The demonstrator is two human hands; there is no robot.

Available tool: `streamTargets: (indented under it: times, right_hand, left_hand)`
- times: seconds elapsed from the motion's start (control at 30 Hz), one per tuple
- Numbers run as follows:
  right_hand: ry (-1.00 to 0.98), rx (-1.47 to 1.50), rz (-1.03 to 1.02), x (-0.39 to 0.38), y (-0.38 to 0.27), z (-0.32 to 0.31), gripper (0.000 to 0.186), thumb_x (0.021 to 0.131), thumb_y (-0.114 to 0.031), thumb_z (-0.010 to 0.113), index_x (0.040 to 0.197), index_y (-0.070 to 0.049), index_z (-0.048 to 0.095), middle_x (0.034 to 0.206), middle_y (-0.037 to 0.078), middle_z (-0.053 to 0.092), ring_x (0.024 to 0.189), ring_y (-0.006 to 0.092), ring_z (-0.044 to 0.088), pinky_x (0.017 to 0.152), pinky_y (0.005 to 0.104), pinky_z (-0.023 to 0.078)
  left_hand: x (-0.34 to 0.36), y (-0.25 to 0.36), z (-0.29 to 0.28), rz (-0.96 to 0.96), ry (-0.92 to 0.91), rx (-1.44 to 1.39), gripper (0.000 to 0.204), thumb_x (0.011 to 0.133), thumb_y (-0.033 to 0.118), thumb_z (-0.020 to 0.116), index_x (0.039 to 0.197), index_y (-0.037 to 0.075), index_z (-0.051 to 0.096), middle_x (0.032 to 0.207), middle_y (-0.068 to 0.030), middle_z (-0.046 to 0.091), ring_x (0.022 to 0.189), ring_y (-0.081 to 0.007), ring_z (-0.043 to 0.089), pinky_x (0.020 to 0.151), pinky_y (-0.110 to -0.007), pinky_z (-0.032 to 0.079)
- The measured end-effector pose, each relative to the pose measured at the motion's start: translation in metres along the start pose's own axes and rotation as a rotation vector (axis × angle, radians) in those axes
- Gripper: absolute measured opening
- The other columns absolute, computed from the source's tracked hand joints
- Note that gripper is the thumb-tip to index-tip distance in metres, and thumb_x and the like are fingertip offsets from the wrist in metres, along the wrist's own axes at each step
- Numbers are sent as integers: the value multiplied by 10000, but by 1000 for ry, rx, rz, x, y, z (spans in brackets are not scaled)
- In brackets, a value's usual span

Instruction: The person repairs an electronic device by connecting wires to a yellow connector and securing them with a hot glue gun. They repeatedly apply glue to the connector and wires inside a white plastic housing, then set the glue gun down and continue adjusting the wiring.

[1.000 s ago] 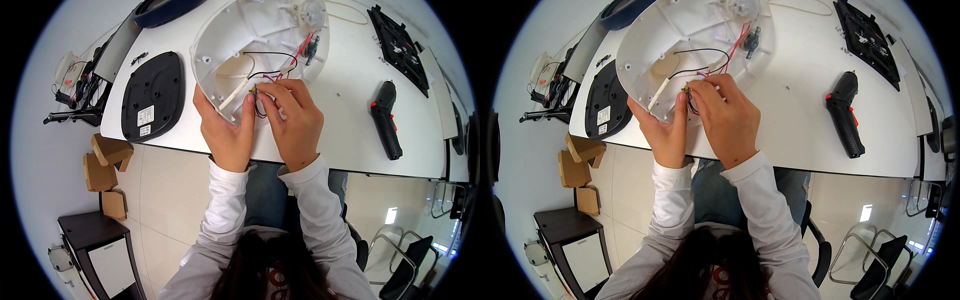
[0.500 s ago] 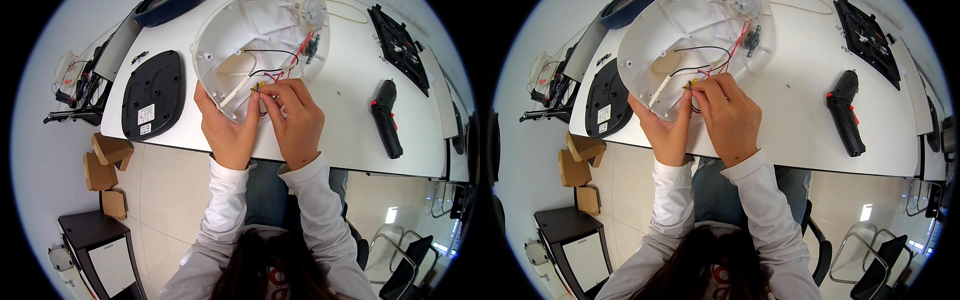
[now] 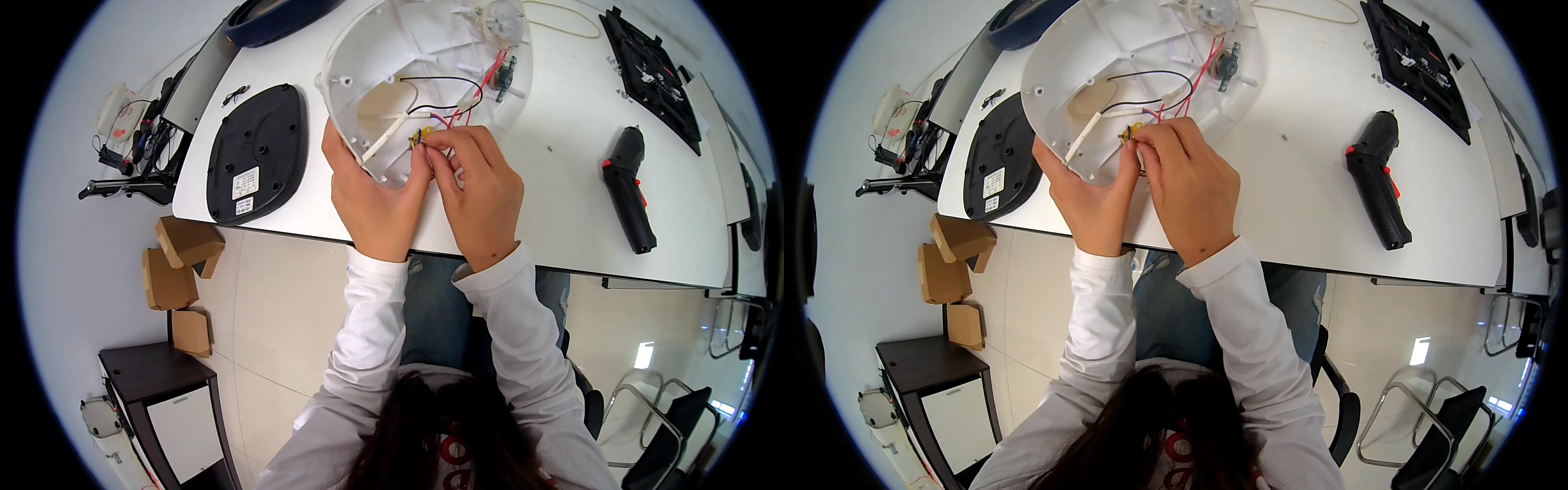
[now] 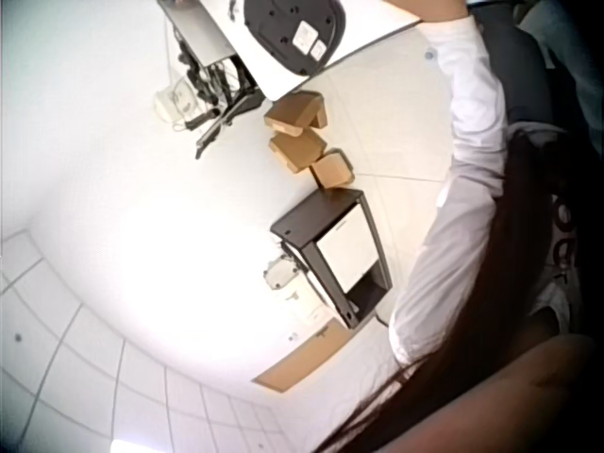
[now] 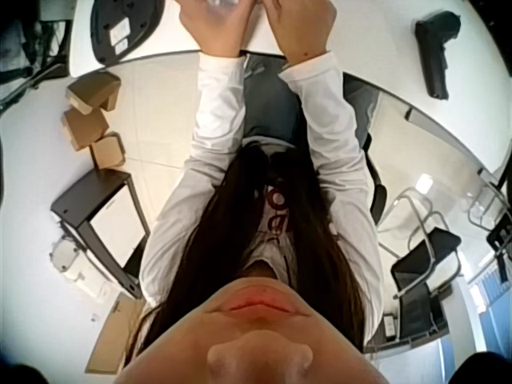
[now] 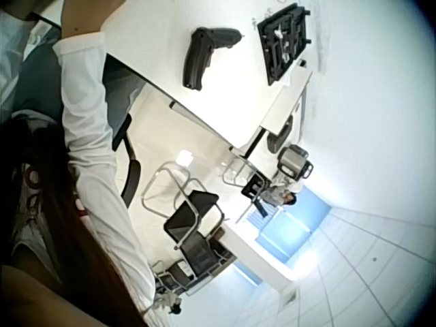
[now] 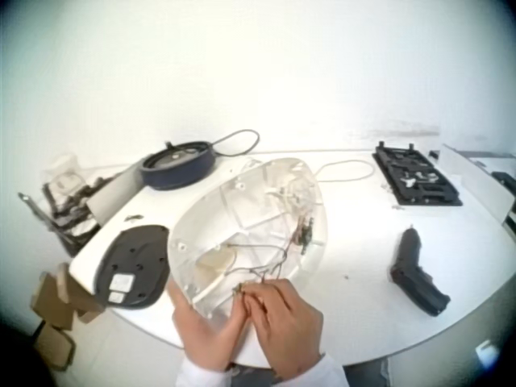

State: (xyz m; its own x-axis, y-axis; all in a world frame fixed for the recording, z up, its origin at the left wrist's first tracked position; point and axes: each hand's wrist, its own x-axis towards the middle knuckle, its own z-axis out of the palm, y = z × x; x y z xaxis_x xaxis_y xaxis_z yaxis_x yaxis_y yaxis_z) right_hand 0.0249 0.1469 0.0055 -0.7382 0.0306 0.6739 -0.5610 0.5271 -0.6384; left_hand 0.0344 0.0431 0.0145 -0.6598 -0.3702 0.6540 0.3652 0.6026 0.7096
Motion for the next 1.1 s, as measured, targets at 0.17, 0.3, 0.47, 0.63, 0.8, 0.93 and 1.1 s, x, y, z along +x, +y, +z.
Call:
streamTargets:
  times: [0.17, 0.3, 0.47, 0.63, 0.8, 0.93, 1.1]
  right_hand:
    - [-24, -22, 15, -4, 1, -5, 114, 856, -101, 652, 970, -108, 647, 938, 2, 621, 736, 205, 651, 586, 303, 505]
    - [-45, 2, 30, -4, 0, -6, 121, 862, -99, 646, 983, -110, 652, 951, 1, 621, 732, 203, 653, 583, 300, 505]
    - [-43, 111, 125, -4, -2, -11, 141, 850, -60, 647, 984, -105, 656, 952, 8, 629, 701, 179, 649, 569, 285, 497]
    - [79, 72, 67, -12, -1, -44, 205, 833, -8, 636, 1019, -90, 660, 972, 44, 639, 695, 169, 636, 580, 278, 495]
    - [65, -366, 147, -15, 16, -121, 335, 825, -33, 645, 1156, -41, 599, 1107, 122, 602, 1017, 283, 582, 867, 380, 468]
    - [-58, -706, 171, -23, 38, -165, 570, 808, -67, 667, 1333, -3, 455, 1249, 182, 526, 1153, 335, 507, 983, 415, 412]
    - [-173, -784, 236, -26, 63, -185, 619, 770, -35, 637, 1348, 29, 427, 1256, 213, 519, 1085, 382, 555, 909, 422, 461]
  left_hand:
    - [-1, 3, 1, -66, -11, 9, 804, 700, 162, 798, 1339, -12, 341, 1117, -202, 618, 974, -317, 654, 825, -360, 509]
    - [-1, -1, 1, 29, 19, 79, 818, 703, 146, 785, 1354, -28, 323, 1063, -212, 632, 883, -354, 674, 744, -386, 531]
    - [0, 1, 2, 1, 9, 78, 822, 701, 165, 794, 1352, -16, 326, 1093, -216, 621, 932, -349, 662, 794, -383, 519]
    - [-2, 4, 0, -87, 0, 68, 811, 693, 190, 810, 1332, 0, 348, 1157, -211, 596, 1033, -325, 639, 875, -362, 498]
    - [-3, -3, 0, 30, 28, 106, 827, 703, 149, 780, 1367, -19, 316, 1113, -216, 612, 941, -365, 659, 804, -391, 520]
    - [-3, -2, 2, 3, 9, 53, 827, 699, 151, 781, 1367, -18, 322, 1136, -213, 601, 966, -360, 652, 815, -393, 517]
    - [-3, -2, 0, 22, 13, 61, 826, 694, 154, 784, 1366, -5, 332, 1139, -213, 600, 976, -353, 651, 829, -396, 514]
